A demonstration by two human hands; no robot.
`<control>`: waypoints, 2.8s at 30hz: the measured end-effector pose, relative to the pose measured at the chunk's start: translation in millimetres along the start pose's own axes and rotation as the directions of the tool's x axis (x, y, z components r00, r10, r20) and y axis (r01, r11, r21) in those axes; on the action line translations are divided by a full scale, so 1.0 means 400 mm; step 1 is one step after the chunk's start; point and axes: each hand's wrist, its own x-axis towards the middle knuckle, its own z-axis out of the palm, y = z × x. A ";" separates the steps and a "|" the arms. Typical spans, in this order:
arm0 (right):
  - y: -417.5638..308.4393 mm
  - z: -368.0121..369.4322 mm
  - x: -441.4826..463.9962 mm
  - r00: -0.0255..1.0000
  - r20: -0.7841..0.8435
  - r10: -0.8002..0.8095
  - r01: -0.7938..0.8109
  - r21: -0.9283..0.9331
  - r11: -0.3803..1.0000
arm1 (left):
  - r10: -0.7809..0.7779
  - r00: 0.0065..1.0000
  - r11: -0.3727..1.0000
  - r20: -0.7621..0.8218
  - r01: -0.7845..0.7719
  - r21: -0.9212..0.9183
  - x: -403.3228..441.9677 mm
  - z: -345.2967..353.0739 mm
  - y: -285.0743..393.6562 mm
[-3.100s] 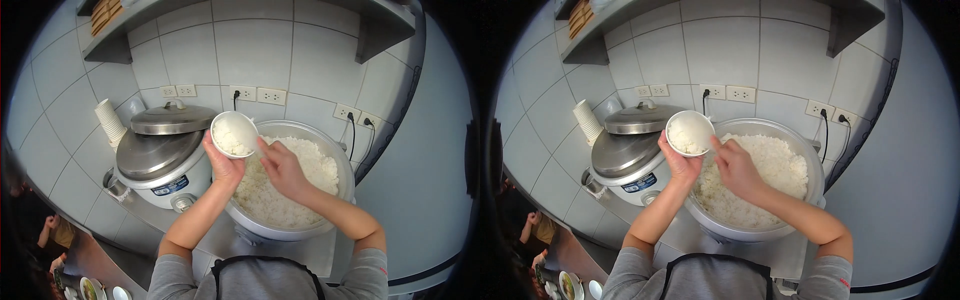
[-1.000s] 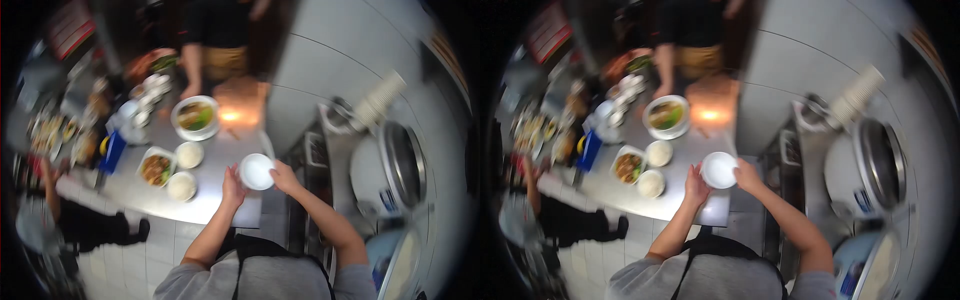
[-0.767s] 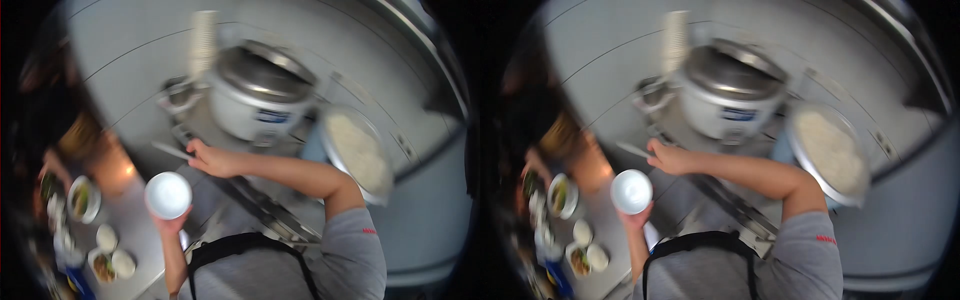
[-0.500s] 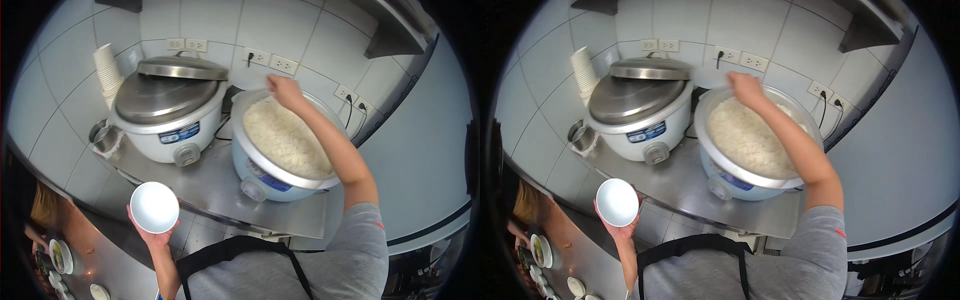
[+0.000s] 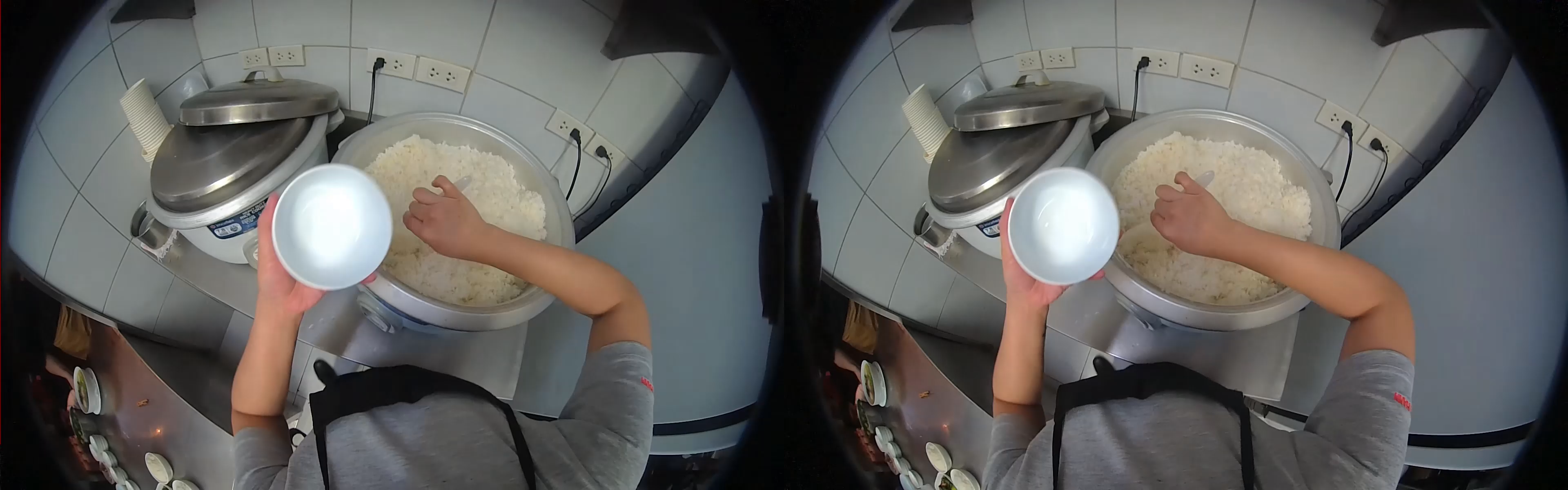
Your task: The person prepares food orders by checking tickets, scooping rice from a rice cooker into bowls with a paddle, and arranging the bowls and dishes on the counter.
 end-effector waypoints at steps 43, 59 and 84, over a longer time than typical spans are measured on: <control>-0.055 -0.181 -0.243 0.911 0.260 0.319 -0.304 -0.097 0.948 | -0.306 0.931 0.951 -0.201 0.309 -0.017 0.239 0.109 -0.082; 0.109 -0.096 -0.282 0.629 0.666 0.400 -0.776 0.569 0.272 | -0.357 0.898 0.898 -0.258 0.406 0.170 0.213 0.086 -0.024; 0.098 -0.216 -0.052 0.797 0.017 0.604 -0.456 0.674 0.582 | -0.244 0.947 0.941 -0.207 0.283 0.186 0.309 0.064 -0.042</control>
